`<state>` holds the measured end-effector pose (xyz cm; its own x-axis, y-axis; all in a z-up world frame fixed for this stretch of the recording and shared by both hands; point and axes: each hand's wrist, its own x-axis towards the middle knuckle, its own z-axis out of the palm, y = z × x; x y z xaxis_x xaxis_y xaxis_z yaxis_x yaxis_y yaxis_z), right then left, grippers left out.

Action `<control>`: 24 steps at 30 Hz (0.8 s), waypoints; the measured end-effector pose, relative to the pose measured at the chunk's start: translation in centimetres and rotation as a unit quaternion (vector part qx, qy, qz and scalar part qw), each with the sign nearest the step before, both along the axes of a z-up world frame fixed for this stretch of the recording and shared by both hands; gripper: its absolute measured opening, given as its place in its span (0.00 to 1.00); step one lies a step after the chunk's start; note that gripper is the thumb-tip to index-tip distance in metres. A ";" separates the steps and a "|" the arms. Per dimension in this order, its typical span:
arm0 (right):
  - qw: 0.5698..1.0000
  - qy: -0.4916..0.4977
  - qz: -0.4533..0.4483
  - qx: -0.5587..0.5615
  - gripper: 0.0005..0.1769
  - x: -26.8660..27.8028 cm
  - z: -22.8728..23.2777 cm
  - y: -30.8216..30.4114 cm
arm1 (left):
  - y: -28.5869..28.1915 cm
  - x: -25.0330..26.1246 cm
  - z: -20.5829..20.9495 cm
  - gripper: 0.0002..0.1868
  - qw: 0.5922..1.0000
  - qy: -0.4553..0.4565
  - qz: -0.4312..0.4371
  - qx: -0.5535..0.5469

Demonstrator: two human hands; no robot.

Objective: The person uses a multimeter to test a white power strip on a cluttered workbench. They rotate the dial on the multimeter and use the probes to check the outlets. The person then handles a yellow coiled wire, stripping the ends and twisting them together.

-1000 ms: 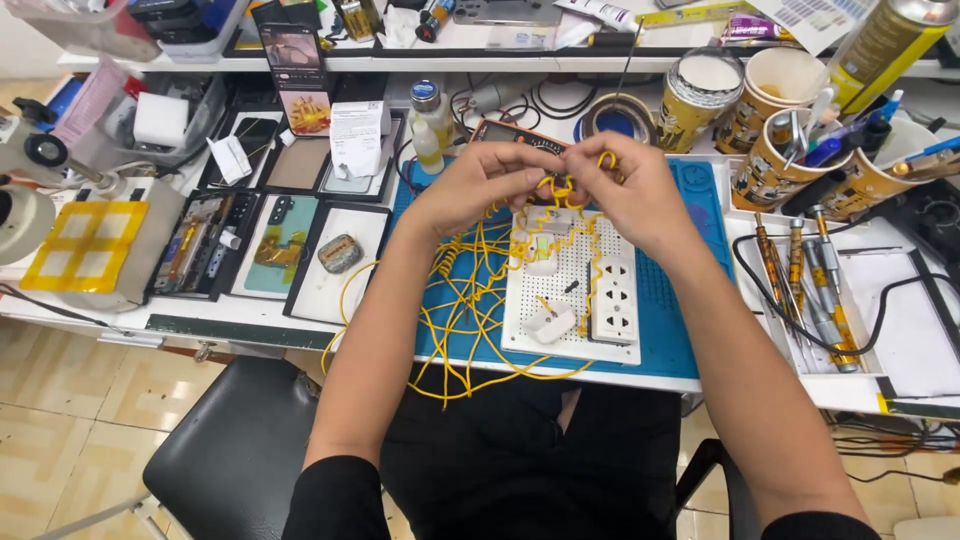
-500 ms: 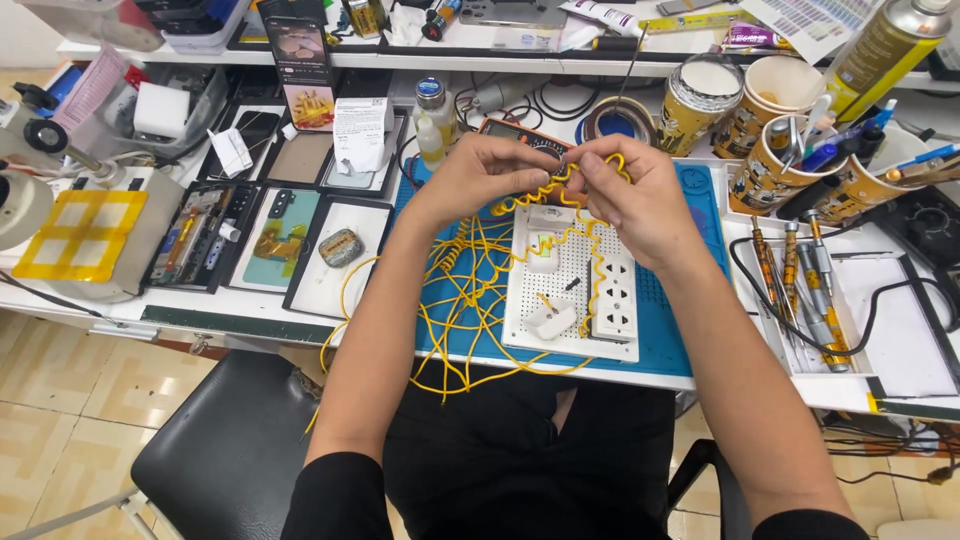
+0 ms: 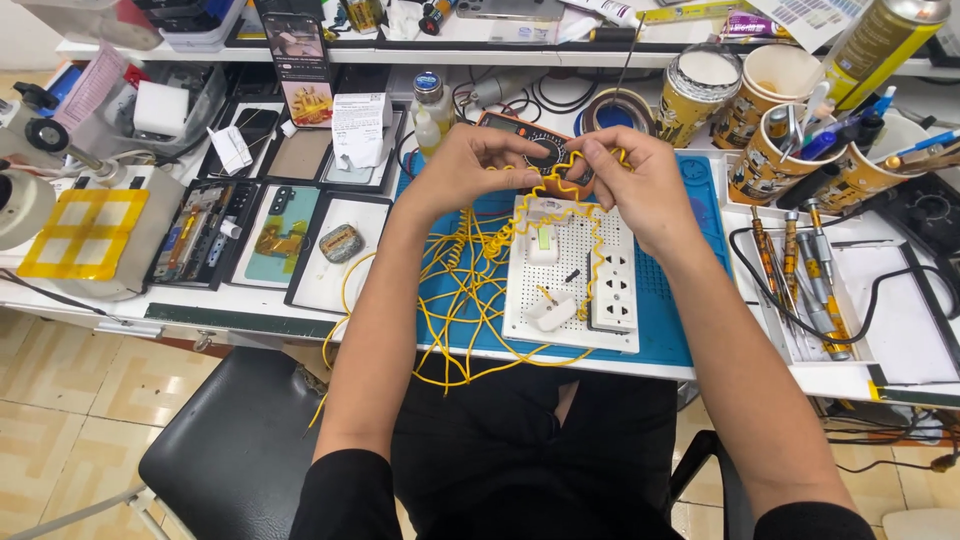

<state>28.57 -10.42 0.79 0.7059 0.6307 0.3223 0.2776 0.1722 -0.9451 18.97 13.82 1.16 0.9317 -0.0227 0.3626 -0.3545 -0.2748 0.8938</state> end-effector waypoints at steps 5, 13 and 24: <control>0.999 0.002 0.025 -0.046 0.13 -2.2 2.0 -0.2 | -1.1 -1.1 1.3 0.14 0.998 0.034 0.001 0.057; 0.965 -0.113 -0.083 -0.220 0.12 -0.1 -1.3 0.7 | -0.6 -0.1 -0.2 0.12 0.993 0.019 -0.009 0.116; 0.914 0.254 0.057 0.309 0.14 4.3 0.2 -3.2 | 3.6 -2.1 1.1 0.09 0.955 0.228 0.082 0.173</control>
